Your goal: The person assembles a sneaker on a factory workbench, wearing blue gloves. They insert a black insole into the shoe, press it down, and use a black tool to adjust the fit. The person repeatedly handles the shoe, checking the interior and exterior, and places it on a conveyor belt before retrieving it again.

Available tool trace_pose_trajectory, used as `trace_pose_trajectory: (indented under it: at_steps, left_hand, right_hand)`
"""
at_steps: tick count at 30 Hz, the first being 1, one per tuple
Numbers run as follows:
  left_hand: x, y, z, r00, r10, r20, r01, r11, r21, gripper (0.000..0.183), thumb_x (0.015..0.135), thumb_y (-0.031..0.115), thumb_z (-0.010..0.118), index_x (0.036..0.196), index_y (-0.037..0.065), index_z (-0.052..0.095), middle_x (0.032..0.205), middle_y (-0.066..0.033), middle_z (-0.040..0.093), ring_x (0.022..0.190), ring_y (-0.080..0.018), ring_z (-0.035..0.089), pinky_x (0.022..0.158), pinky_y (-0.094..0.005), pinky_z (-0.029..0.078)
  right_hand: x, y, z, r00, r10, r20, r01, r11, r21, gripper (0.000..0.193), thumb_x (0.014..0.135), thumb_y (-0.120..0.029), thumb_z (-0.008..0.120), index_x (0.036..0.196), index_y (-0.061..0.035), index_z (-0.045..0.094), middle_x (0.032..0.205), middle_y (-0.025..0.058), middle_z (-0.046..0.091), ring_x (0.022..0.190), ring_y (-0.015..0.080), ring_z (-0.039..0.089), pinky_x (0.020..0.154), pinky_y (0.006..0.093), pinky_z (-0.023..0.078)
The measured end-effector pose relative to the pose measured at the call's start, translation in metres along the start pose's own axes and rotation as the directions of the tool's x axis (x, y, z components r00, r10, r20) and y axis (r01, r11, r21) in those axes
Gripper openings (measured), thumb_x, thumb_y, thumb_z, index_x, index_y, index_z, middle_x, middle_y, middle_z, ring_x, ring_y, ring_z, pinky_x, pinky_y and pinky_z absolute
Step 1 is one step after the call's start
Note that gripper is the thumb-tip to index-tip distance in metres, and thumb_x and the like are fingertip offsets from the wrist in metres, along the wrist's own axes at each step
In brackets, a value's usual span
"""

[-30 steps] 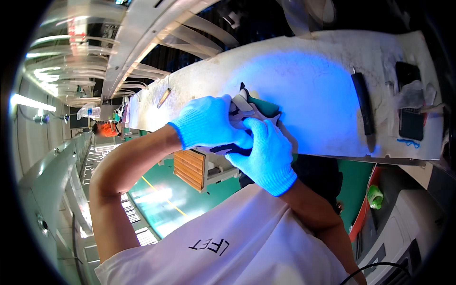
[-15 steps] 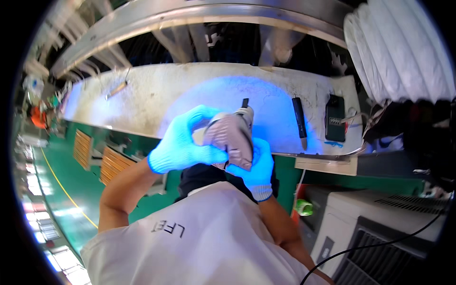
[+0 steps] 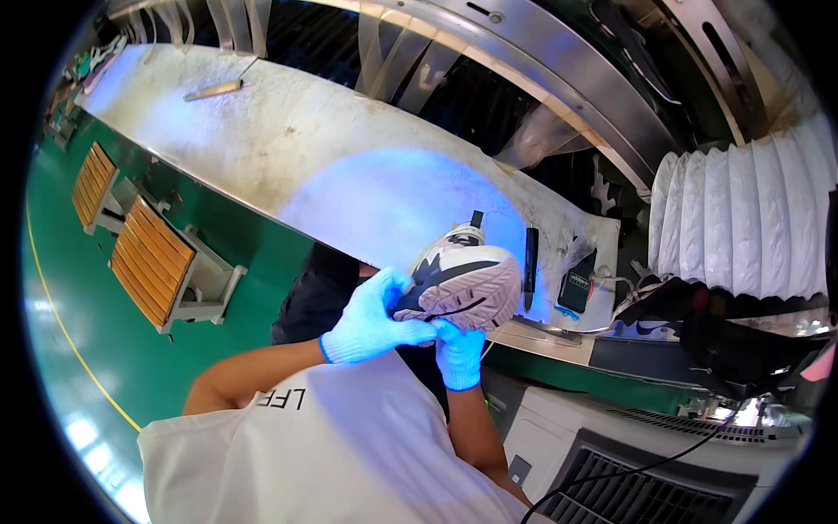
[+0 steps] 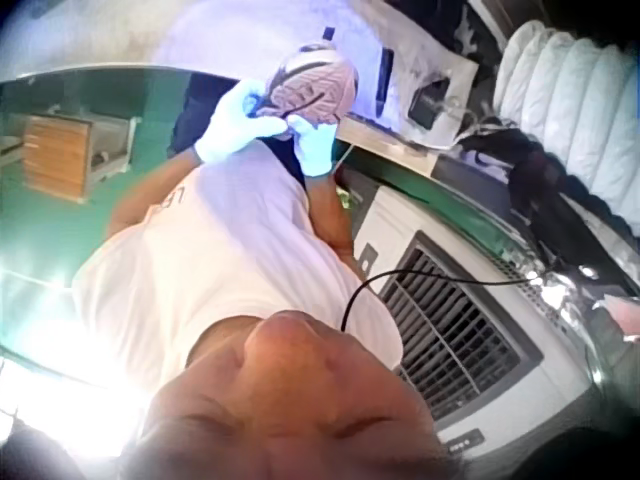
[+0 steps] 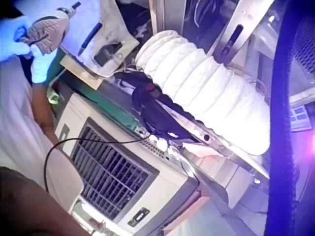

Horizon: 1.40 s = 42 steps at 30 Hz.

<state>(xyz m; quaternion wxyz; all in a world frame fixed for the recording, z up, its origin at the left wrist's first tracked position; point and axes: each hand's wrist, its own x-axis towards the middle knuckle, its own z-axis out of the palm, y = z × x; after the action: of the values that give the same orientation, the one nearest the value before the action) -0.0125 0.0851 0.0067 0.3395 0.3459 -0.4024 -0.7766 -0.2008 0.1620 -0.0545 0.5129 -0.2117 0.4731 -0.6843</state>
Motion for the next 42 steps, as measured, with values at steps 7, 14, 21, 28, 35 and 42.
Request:
trace_pose_trajectory:
  at_steps: [7,14,21,28,35,42]
  left_hand:
    - [0.022,-0.006,-0.016,0.940,0.314,0.133,-0.338,0.803,0.491,0.055,0.067,0.021,0.109,0.098,0.005,0.065,0.096,-0.0045,0.067,0.087,-0.0117,0.061,0.083,-0.0330,0.056]
    - [0.020,0.033,-0.029,0.898,0.390,0.203,-0.439,0.790,0.429,0.060,0.062,0.028,0.106,0.092,0.006,0.058,0.090,-0.0119,0.061,0.077,-0.0281,0.062,0.070,-0.0391,0.053]
    - [-0.008,0.093,-0.033,0.788,0.576,0.218,-0.613,0.700,0.365,0.032,0.072,0.008,0.094,0.091,0.009,0.069,0.084,-0.0086,0.060,0.072,-0.0295,0.059,0.060,-0.0405,0.048]
    - [0.005,0.102,-0.040,0.567,0.557,0.607,-0.823,0.416,0.387,0.037,0.068,0.013,0.089,0.102,0.009,0.074,0.095,-0.0092,0.068,0.085,-0.0313,0.066,0.069,-0.0438,0.056]
    - [0.037,0.118,0.000,0.614,0.191,0.766,-0.724,0.522,0.451,0.027,0.074,0.020,0.086,0.093,0.013,0.069,0.090,-0.0085,0.064,0.079,-0.0313,0.069,0.064,-0.0449,0.056]
    - [0.034,0.094,0.019,0.702,0.310,0.641,-0.691,0.516,0.507,0.026,0.071,0.027,0.089,0.088,0.017,0.072,0.092,-0.0074,0.068,0.082,-0.0333,0.075,0.066,-0.0445,0.060]
  right_hand:
    - [0.006,-0.130,0.055,0.849,-0.464,0.253,0.529,0.737,-0.421,0.086,0.088,-0.044,0.087,0.150,0.0050,0.056,0.146,0.0245,0.068,0.132,0.0384,0.070,0.117,0.0515,0.054]
    - [0.008,-0.131,0.110,0.740,-0.277,0.613,0.656,0.494,-0.570,0.068,0.090,-0.031,0.093,0.140,0.0052,0.065,0.134,0.0286,0.074,0.126,0.0445,0.073,0.115,0.0570,0.053]
    - [0.008,-0.094,0.139,0.627,-0.452,0.634,0.778,0.334,-0.531,0.069,0.092,-0.051,0.089,0.129,0.0048,0.071,0.122,0.0270,0.079,0.113,0.0446,0.078,0.106,0.0593,0.058]
    - [0.008,-0.122,0.123,0.701,-0.254,0.666,0.696,0.447,-0.561,0.076,0.084,-0.032,0.094,0.141,0.0046,0.061,0.125,0.0312,0.075,0.120,0.0477,0.074,0.112,0.0637,0.054]
    - [0.017,-0.149,0.094,0.626,-0.229,0.745,0.726,0.520,-0.450,0.090,0.077,-0.037,0.101,0.142,0.0108,0.062,0.125,0.0332,0.076,0.125,0.0491,0.073,0.115,0.0626,0.052]
    - [0.003,-0.152,0.078,0.651,-0.270,0.710,0.723,0.508,-0.469,0.083,0.073,-0.029,0.100,0.137,0.0076,0.062,0.122,0.0309,0.076,0.122,0.0469,0.074,0.112,0.0610,0.054]
